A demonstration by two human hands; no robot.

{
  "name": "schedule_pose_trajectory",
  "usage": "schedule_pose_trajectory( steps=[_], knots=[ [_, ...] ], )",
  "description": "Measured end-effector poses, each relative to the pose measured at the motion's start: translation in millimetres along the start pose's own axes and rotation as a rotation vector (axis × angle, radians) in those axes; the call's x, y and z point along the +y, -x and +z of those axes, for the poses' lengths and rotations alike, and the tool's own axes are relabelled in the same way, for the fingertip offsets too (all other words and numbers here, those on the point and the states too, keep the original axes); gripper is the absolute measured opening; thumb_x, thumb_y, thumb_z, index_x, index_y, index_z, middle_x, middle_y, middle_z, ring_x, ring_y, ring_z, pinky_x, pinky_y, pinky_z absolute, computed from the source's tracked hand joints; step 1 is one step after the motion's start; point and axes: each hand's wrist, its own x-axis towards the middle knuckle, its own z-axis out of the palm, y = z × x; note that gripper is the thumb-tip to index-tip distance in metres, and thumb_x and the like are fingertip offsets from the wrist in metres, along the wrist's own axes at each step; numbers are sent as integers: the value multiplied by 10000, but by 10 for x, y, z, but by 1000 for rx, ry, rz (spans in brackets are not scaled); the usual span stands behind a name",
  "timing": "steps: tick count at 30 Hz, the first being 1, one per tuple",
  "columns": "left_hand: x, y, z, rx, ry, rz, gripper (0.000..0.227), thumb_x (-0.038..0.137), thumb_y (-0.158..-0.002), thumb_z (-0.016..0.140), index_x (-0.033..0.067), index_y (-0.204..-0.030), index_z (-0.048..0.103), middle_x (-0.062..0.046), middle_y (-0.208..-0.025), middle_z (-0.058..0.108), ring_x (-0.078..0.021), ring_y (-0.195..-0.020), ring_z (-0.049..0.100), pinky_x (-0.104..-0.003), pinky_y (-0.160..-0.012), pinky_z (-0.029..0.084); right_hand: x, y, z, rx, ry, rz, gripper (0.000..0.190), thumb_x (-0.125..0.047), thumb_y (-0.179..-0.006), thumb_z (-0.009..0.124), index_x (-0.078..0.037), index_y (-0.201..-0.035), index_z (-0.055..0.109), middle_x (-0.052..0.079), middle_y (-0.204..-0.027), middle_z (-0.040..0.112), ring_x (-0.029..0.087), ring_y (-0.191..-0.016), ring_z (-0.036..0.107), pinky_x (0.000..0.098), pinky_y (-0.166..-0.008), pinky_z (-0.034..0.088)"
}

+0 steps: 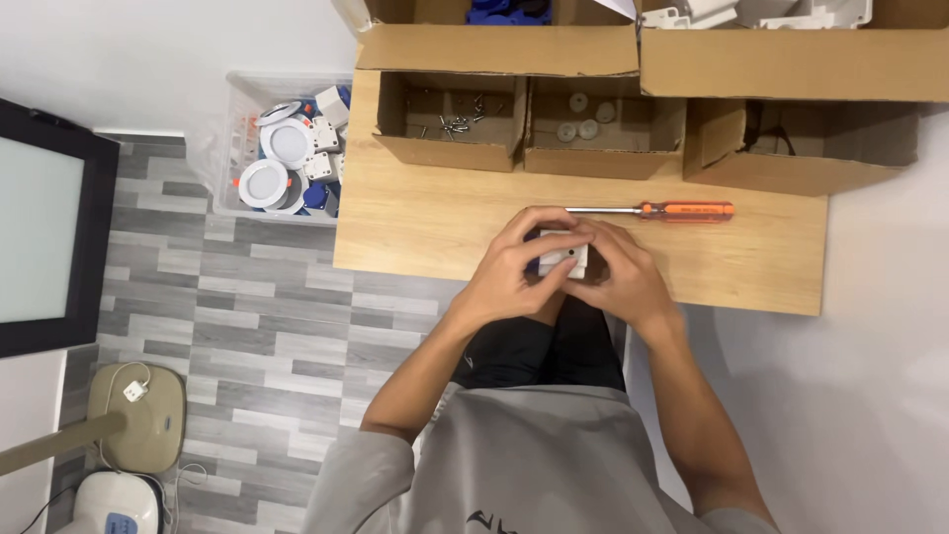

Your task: The person uses a screwdriver to tighten screws on a white and blue electrical component. They then pick up a blue plastic part and a white plastic part, inspecting them before reassembling the components and securing them with the screwdriver.

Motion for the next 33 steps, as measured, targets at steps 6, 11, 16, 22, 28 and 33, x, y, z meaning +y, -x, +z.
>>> schedule_pose_trajectory(
  steps=[6, 11, 16, 22, 28, 33],
  knots=[
    [-48, -4, 84, 54, 110, -69, 193, 163, -974, 848, 168, -1167, 841, -72, -1282, 733, -302, -1168, 770, -428, -1057, 603, -17, 41, 14, 12, 17, 42, 715, -263, -767, 1026, 43, -1342, 731, 180, -1285, 778, 345, -1169, 756, 408, -1014, 615],
    [-60, -22, 123, 115, 155, -110, 155, 144, -931, 897, 139, -1079, 850, -66, -1196, 767, -292, -1122, 788, -404, -1020, 612, -31, 12, 28, 21, 5, 34, 688, -242, -784, 1017, 55, -1333, 727, 202, -1264, 775, 356, -1144, 759, 422, -1000, 620],
    [-77, -50, 163, 187, -38, -77, 350, 355, -820, 989, 166, -901, 706, 19, -1081, 757, -251, -1013, 756, -389, -959, 546, -62, -24, -2, 31, 33, -5, 666, -284, -814, 1004, 47, -1327, 737, 178, -1268, 784, 340, -1154, 765, 403, -1020, 615],
    [163, -58, 39, -31, -140, 161, 72, 149, -999, 776, 130, -1066, 792, -41, -1187, 801, -323, -1193, 741, -452, -1068, 526, -51, 44, -3, 12, 37, 42, 644, -174, -810, 978, 87, -1339, 719, 224, -1216, 774, 370, -1111, 762, 445, -963, 630],
    [75, -82, -103, -147, -120, 216, 315, -100, -961, 662, 81, -1169, 815, -121, -1181, 792, -385, -1137, 728, -478, -1034, 575, -142, -34, 3, -3, 46, 54, 700, -349, -853, 977, 8, -1394, 714, 156, -1289, 769, 327, -1180, 745, 415, -993, 623],
    [-42, -136, -43, -128, -201, 196, 121, 126, -999, 793, 146, -1116, 816, -39, -1121, 742, -266, -976, 666, -384, -892, 549, -66, 30, 22, 4, 75, 42, 707, -350, -826, 1002, 36, -1345, 716, 187, -1240, 771, 348, -1151, 754, 428, -975, 626]
  ],
)
